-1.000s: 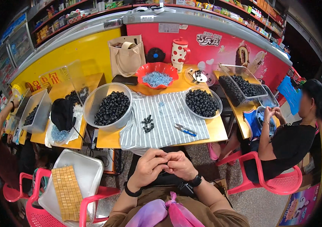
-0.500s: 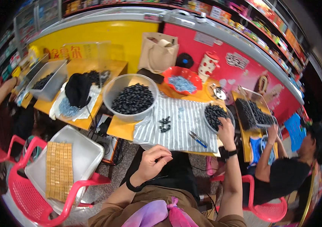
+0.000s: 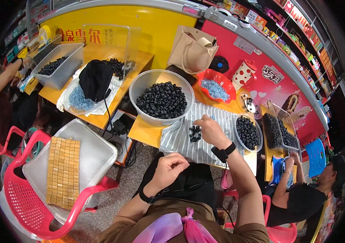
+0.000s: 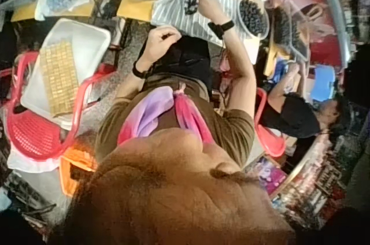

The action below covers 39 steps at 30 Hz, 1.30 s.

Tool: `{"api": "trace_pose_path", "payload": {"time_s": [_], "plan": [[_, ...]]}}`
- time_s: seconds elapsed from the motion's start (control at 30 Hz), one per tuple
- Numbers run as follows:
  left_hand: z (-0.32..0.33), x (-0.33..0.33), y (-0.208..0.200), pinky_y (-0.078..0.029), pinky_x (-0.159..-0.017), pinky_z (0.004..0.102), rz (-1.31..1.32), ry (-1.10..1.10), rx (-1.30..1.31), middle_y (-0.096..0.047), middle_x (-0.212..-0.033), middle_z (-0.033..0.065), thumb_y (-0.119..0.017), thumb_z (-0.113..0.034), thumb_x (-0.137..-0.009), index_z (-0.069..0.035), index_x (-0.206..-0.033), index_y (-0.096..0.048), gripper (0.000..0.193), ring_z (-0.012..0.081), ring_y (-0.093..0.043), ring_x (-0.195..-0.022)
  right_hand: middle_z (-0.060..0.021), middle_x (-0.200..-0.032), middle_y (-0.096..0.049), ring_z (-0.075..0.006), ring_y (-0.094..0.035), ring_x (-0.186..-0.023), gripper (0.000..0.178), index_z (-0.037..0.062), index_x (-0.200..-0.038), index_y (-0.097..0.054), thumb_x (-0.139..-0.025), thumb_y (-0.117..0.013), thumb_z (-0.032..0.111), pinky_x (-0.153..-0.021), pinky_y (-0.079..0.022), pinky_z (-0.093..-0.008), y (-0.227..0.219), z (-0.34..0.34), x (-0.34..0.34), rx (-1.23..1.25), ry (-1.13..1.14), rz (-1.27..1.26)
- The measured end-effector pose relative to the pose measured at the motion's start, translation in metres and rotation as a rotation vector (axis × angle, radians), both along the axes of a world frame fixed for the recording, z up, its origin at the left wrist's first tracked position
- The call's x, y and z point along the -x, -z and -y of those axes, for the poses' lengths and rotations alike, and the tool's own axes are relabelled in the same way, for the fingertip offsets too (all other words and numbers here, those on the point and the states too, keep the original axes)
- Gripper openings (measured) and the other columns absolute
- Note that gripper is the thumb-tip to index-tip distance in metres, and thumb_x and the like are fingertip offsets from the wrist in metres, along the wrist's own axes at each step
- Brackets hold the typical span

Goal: Inspecting and sorting small black industrial components at a workstation in a manufacturing facility.

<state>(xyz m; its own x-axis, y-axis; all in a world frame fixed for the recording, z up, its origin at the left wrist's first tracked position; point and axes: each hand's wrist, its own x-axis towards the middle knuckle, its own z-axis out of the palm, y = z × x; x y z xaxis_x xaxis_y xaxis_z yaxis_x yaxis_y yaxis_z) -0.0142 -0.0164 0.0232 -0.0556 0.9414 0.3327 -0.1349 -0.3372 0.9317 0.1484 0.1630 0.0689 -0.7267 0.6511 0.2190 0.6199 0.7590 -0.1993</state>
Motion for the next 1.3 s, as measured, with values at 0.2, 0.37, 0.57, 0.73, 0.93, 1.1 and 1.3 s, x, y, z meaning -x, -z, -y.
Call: {"api": "trace_pose_path", "payload": {"time_s": [0.2,0.37,0.57,0.73,0.93,1.1,1.3], "plan": [[-0.001,0.007,0.004,-0.041,-0.057,0.0208,0.044,-0.030,0.034,-0.061,-0.078,0.0044,-0.064,-0.002,-0.083,0.003,-0.081,-0.066,0.006,0.0070,-0.052,-0.064,-0.0151,-0.083,-0.054,-0.0367,-0.058,-0.080,0.023,0.0050,-0.088,-0.062,-0.068,-0.056,-0.005,-0.069,-0.047,-0.0445,-0.004,0.011,-0.004,0.011,-0.069,0.133],[-0.006,0.003,0.014,-0.044,-0.062,0.0206,0.024,0.037,0.102,-0.061,-0.082,0.0048,-0.064,0.000,-0.083,0.004,-0.082,-0.066,0.004,0.0079,-0.055,-0.070,-0.0144,-0.086,-0.056,-0.0316,-0.061,-0.073,0.030,0.0008,-0.095,-0.063,-0.068,-0.058,-0.012,-0.064,-0.049,-0.0382,-0.005,0.026,-0.027,0.194,-0.019,-0.099],[-0.013,-0.008,0.020,-0.044,-0.061,0.0209,0.026,0.069,0.166,-0.061,-0.080,0.0042,-0.064,-0.003,-0.085,0.004,-0.081,-0.066,0.008,0.0079,-0.056,-0.068,-0.0164,-0.090,-0.060,-0.0342,-0.060,-0.078,0.026,0.0006,-0.094,-0.064,-0.070,-0.061,-0.007,-0.065,-0.048,-0.0396,0.002,0.027,-0.053,0.309,0.210,-0.315],[-0.013,-0.016,0.013,-0.043,-0.057,0.0204,0.028,0.087,0.168,-0.062,-0.081,0.0029,-0.063,-0.003,-0.085,0.002,-0.082,-0.067,0.007,0.0072,-0.056,-0.067,-0.0145,-0.088,-0.059,-0.0321,-0.058,-0.082,0.019,0.0015,-0.088,-0.066,-0.070,-0.069,0.003,-0.071,-0.047,-0.0400,0.005,0.030,-0.033,0.145,0.159,-0.257],[-0.014,-0.019,0.016,-0.044,-0.056,0.0201,0.068,0.099,0.247,-0.063,-0.083,0.0026,-0.063,-0.005,-0.086,0.000,-0.083,-0.067,0.007,0.0066,-0.057,-0.068,-0.0119,-0.093,-0.057,-0.0327,-0.052,-0.091,0.015,0.0048,-0.081,-0.065,-0.067,-0.069,0.004,-0.079,-0.044,-0.0413,0.021,0.026,-0.028,-0.030,0.131,-0.141],[-0.019,-0.022,0.018,-0.047,-0.060,0.0212,0.275,0.131,0.340,-0.065,-0.090,0.0062,-0.060,-0.009,-0.090,0.001,-0.101,-0.065,0.016,0.0091,-0.061,-0.073,-0.0103,-0.096,-0.058,-0.0314,-0.053,-0.093,0.021,0.0048,-0.084,-0.062,-0.065,-0.070,-0.002,-0.080,-0.044,-0.0397,0.003,0.059,-0.032,-0.030,-0.005,-0.426],[-0.022,-0.035,0.013,-0.052,-0.073,0.0252,0.794,0.489,0.379,-0.066,-0.101,0.0087,-0.051,-0.009,-0.095,0.003,-0.119,-0.056,0.027,0.0172,-0.065,-0.085,-0.0097,-0.117,-0.056,-0.0273,-0.056,-0.103,0.029,0.0072,-0.096,-0.070,-0.069,-0.073,-0.003,-0.089,-0.045,-0.0323,0.008,0.119,-0.031,0.353,-0.027,-0.711]]}}
